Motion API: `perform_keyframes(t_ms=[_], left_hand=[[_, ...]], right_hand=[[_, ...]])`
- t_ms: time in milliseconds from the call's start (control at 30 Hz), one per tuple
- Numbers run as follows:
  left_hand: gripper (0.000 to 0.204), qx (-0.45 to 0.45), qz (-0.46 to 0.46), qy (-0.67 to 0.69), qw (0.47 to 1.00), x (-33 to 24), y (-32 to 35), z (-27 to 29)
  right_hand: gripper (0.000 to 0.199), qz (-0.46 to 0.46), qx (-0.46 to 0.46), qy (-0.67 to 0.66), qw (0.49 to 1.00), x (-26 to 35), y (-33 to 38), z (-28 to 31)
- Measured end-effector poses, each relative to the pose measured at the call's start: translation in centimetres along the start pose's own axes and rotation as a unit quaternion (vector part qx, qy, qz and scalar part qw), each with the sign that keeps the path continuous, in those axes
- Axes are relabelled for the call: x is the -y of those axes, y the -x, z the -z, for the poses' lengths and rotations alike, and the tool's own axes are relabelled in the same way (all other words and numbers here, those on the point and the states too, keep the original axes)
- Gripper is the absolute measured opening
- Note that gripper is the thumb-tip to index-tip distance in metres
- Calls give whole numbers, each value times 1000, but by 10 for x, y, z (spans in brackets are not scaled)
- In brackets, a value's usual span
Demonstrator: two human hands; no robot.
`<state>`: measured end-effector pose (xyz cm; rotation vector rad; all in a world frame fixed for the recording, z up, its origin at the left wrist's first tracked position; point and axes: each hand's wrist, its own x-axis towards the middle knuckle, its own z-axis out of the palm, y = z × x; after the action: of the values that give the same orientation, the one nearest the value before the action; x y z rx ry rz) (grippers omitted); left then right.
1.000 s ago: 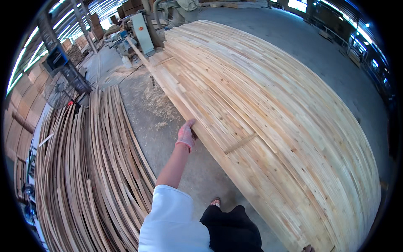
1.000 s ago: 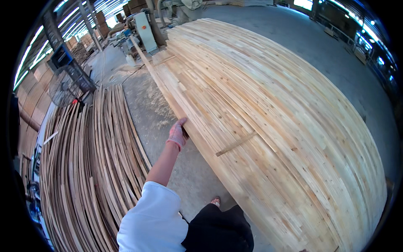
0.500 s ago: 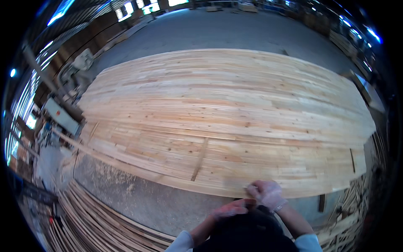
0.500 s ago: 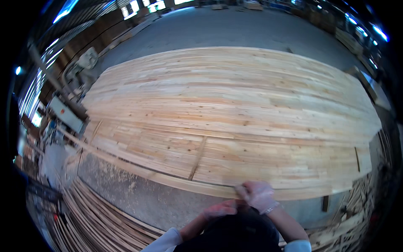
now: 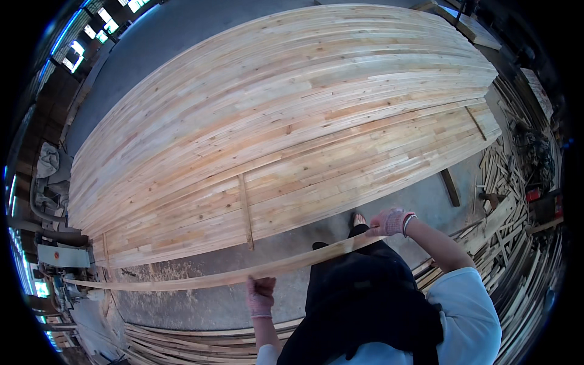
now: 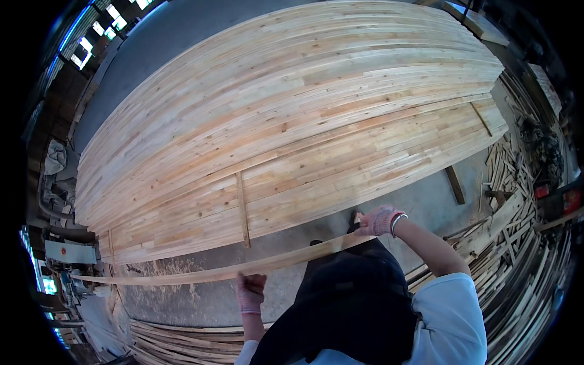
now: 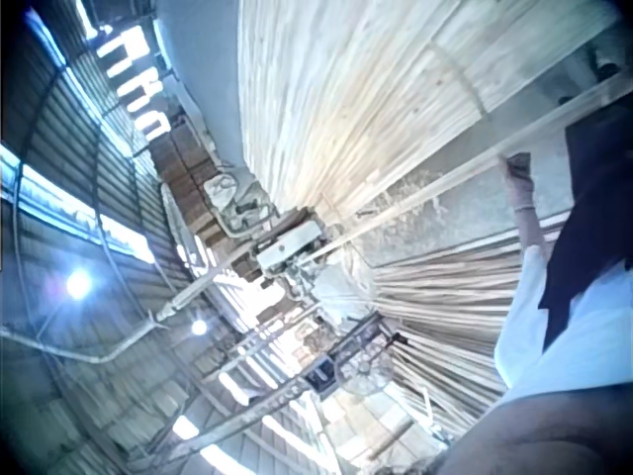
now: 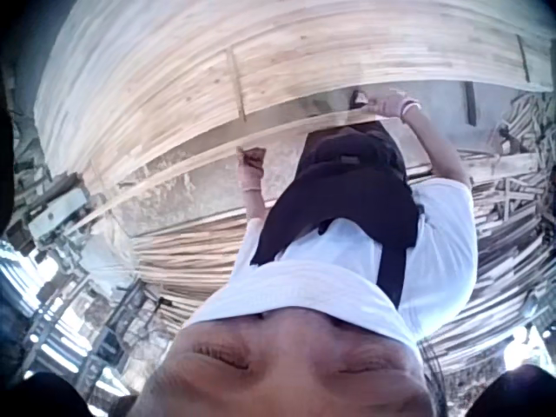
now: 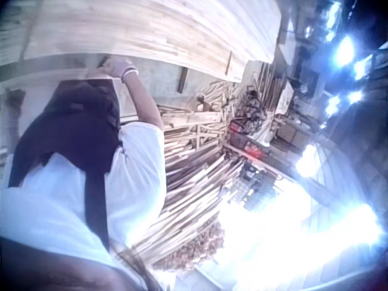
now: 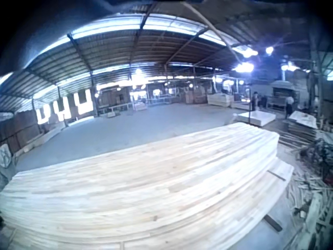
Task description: The person picks up thin wood strips one at a time from a pile and places them onto a large stack, aligning them side-by-side.
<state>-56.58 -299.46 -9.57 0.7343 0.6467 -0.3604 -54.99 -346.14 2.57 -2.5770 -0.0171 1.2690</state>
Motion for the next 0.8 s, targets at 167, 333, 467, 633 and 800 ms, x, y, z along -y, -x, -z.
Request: perform_keyframes(t_ms=[167,333,467,633,800], left_hand=[[53,-18,52,28,998,26,14,-47],[52,14,160,-101,982,98,10,-103],[34,-97,30,34,994,77,-1,-107],[36,-253,-116,118,953,30,0,-87],[44,-389,-1,70,919,91,1,-147]], right_hand=[[44,203,-5,-58,978,55,-59,-11],[38,290,43,-196,936,105,-147,-16],[37,209,118,-343,908,68,-216,28],[49,39,5,-231,972,-49,-325,59],[65,-87,-27,-54,994,-147,-408,148]])
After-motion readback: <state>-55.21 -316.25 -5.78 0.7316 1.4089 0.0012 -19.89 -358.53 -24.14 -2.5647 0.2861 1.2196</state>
